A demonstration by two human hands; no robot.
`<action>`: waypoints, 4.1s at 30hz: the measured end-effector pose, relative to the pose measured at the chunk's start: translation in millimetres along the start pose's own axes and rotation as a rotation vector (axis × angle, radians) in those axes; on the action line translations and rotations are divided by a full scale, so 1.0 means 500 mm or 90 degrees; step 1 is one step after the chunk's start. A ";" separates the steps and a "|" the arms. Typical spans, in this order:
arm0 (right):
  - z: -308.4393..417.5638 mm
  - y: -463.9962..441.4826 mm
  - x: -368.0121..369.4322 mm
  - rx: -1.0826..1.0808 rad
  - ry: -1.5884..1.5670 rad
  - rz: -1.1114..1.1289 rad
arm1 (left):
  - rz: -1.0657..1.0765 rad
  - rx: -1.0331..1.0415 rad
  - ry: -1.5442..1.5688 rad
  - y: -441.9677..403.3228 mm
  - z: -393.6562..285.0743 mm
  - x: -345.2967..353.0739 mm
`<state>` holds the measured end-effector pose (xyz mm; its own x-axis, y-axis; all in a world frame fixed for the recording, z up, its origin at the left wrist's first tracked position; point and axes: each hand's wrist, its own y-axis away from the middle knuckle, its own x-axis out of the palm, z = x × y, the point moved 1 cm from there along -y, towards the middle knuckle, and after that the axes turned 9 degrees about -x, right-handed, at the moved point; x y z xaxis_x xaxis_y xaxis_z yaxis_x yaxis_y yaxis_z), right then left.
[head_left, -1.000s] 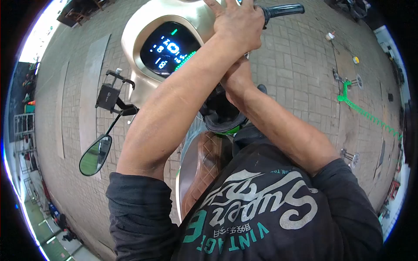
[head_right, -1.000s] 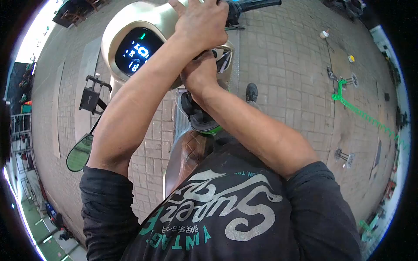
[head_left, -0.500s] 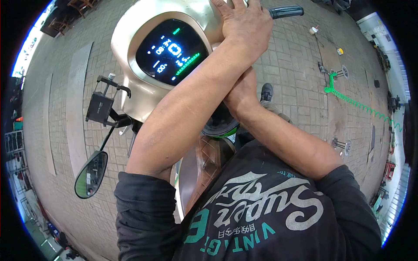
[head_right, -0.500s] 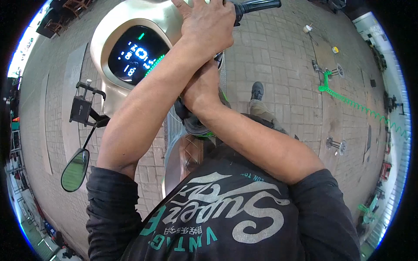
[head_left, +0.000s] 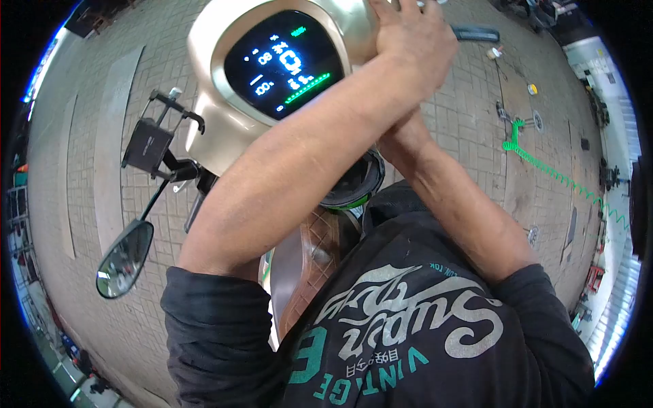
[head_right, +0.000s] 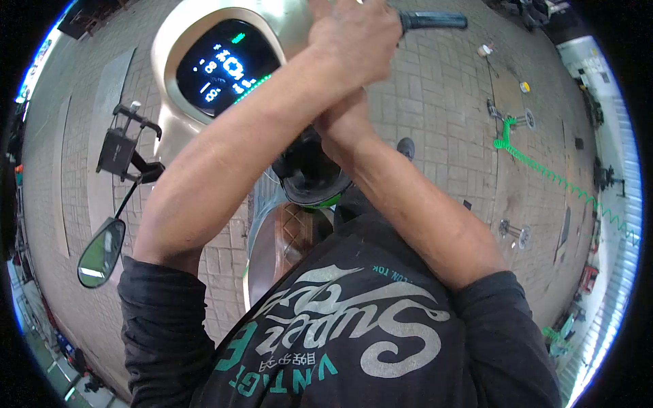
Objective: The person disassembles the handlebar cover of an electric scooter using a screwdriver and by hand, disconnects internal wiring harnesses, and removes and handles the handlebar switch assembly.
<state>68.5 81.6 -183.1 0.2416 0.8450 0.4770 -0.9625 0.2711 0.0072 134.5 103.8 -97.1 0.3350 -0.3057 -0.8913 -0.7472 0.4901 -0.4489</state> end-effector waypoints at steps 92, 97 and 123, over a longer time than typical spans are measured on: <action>0.035 0.181 -0.550 -0.041 0.538 0.304 | 0.075 0.217 -0.371 0.002 -0.031 0.000; 0.044 0.190 -0.578 -0.017 0.518 0.277 | 0.148 0.181 -0.336 -0.027 -0.031 -0.005; 0.024 0.152 -0.474 -0.088 0.518 0.347 | 0.223 0.255 -0.514 -0.027 -0.088 -0.001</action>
<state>-63.1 -103.6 -284.9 -0.1694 0.9151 -0.3660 -0.9567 -0.2418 -0.1617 119.3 61.2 -87.8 0.5358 0.4908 -0.6870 -0.6791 0.7340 -0.0053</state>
